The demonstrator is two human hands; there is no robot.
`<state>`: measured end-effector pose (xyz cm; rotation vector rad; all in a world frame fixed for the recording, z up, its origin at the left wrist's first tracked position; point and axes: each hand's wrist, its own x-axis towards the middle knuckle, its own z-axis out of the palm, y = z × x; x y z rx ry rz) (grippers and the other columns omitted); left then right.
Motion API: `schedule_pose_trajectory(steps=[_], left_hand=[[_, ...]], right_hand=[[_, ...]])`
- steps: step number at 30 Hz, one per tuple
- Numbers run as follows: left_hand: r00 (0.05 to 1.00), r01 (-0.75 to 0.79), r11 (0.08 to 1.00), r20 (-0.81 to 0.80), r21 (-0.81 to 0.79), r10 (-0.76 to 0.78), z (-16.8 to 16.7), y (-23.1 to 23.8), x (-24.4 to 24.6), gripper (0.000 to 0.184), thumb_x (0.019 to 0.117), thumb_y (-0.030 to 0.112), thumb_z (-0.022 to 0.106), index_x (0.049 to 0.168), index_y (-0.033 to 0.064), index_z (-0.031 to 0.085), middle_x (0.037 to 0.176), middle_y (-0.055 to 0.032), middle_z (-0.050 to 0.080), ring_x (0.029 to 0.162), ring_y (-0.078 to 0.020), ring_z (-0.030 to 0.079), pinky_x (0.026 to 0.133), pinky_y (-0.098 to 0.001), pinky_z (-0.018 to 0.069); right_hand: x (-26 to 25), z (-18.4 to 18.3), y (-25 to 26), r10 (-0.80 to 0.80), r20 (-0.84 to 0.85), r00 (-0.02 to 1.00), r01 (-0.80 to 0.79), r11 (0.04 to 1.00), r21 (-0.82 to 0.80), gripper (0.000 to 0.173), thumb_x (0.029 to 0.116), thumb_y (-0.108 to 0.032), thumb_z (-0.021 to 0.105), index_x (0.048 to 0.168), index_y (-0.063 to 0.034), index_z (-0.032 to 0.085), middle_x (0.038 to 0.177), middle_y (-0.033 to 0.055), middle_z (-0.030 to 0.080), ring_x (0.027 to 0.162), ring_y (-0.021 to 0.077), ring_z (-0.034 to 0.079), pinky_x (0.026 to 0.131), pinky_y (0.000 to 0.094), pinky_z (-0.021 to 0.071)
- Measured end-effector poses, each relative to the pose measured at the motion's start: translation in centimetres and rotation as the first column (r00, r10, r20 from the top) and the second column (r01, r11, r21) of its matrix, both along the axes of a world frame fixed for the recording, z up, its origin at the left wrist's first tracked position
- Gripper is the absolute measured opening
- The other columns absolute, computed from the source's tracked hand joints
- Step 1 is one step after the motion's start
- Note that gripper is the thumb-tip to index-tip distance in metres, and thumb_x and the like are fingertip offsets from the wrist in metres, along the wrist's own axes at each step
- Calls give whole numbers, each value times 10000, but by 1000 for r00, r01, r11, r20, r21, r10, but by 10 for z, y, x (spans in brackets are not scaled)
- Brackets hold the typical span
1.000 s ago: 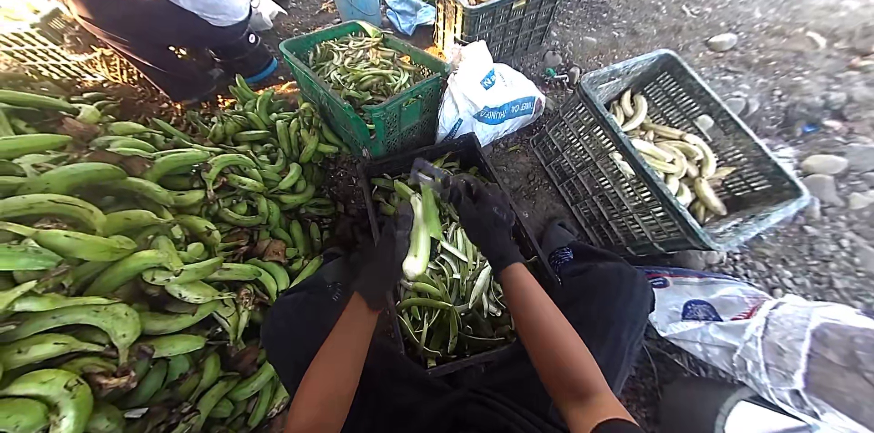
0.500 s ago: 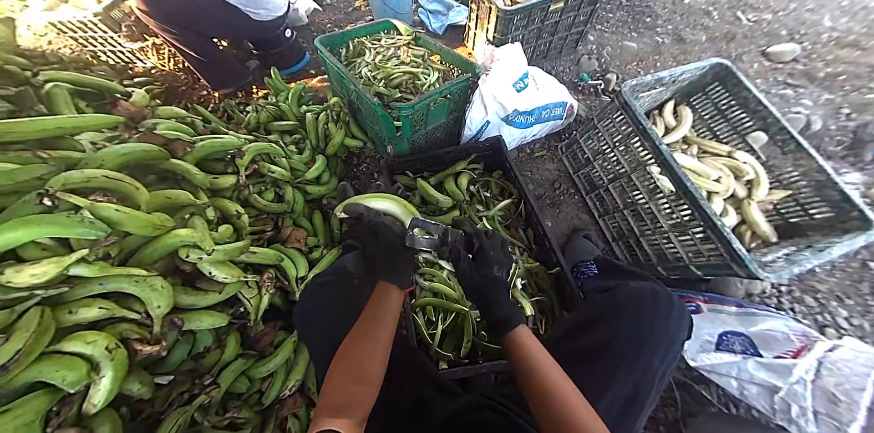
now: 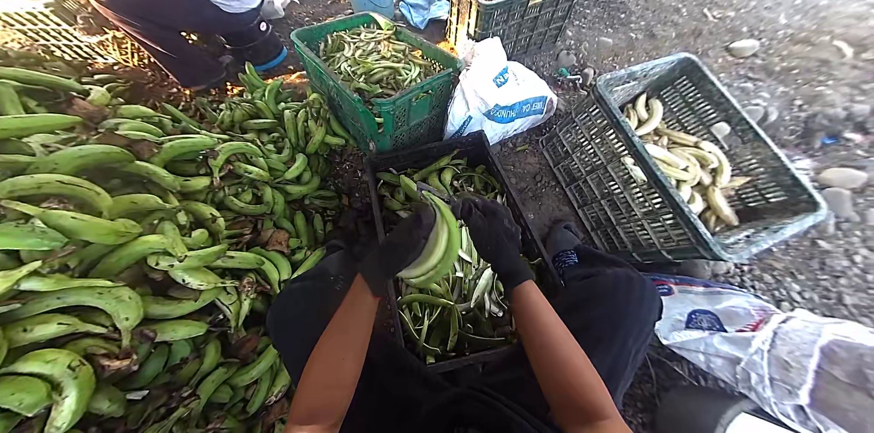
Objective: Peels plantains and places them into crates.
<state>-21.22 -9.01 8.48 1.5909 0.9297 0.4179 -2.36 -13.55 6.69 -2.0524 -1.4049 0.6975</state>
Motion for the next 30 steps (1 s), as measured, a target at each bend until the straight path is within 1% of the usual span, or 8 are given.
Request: schedule_pose_trajectory(steps=[2, 5, 10, 13, 17, 23, 27, 30], left_hand=[[993, 47, 999, -112, 25, -44, 8, -7, 3, 517, 1111, 303, 300, 1468, -47, 430, 1298, -213, 603, 1179, -181, 599, 1053, -356, 466], [942, -290, 955, 154, -69, 297, -10, 3, 11, 522, 1113, 358, 208, 1373, 29, 519, 1004, -140, 683, 848, -193, 678, 791, -381, 582], [413, -525, 590, 423, -613, 807, -30, 21, 8, 491, 1087, 508, 255, 1239, 117, 510, 975, -80, 637, 841, -193, 654, 727, -394, 575], [326, -509, 506, 388, -696, 862, -27, 17, 2, 471, 1102, 424, 215, 1276, 80, 484, 1039, -115, 620, 907, -215, 655, 772, -383, 572], [436, -467, 583, 401, -665, 806, -18, 11, 3, 468, 1095, 473, 246, 1216, 119, 527, 977, -66, 639, 868, -173, 659, 741, -353, 576], [621, -542, 709, 354, -451, 699, -14, 6, 5, 586, 1088, 550, 204, 1254, 106, 548, 934, -65, 652, 801, -149, 650, 689, -340, 567], [754, -613, 784, 222, -104, 619, -16, 8, 3, 634, 1094, 497, 123, 1340, 68, 520, 1033, -110, 621, 872, -160, 611, 771, -374, 538], [945, -325, 925, 87, 198, 314, -5, 2, 3, 534, 1109, 330, 168, 1423, 10, 459, 1165, -189, 627, 1011, -223, 628, 887, -422, 537]], right_hand=[[8, -5, 4, 11, -50, 999, -10, 1000, 15, 491, 1053, -535, 430, 1251, -192, 721, 1162, 156, 713, 1137, 381, 630, 945, 661, 433], [7, -13, 1, -14, -86, 996, 16, 1000, 17, 534, 1052, -561, 354, 1290, -213, 682, 1187, 149, 690, 1132, 372, 625, 910, 646, 457], [-31, -38, -24, -24, 139, 990, -16, 960, 281, 622, 955, -593, 490, 1369, -164, 669, 1211, 300, 646, 1140, 533, 585, 913, 704, 436], [-36, -55, -29, -81, 251, 965, -68, 843, 534, 646, 892, -648, 521, 1286, -181, 730, 1142, 278, 679, 1060, 542, 608, 865, 711, 429], [-31, -36, -22, -103, 204, 974, 1, 895, 446, 455, 940, -480, 592, 1270, -203, 739, 1111, 231, 692, 1033, 477, 633, 821, 658, 465], [-25, -21, -19, -53, 256, 965, -43, 934, 355, 624, 883, -644, 583, 1369, -263, 675, 1195, 247, 657, 1122, 510, 581, 824, 682, 439], [-30, -16, -20, -56, 246, 968, -12, 963, 269, 572, 877, -589, 645, 1377, -311, 665, 1204, 251, 651, 1132, 503, 581, 843, 673, 445], [-19, 0, -10, 18, 93, 995, -22, 998, 52, 511, 1018, -556, 451, 1397, -268, 637, 1217, 208, 678, 1144, 447, 607, 879, 661, 457]])
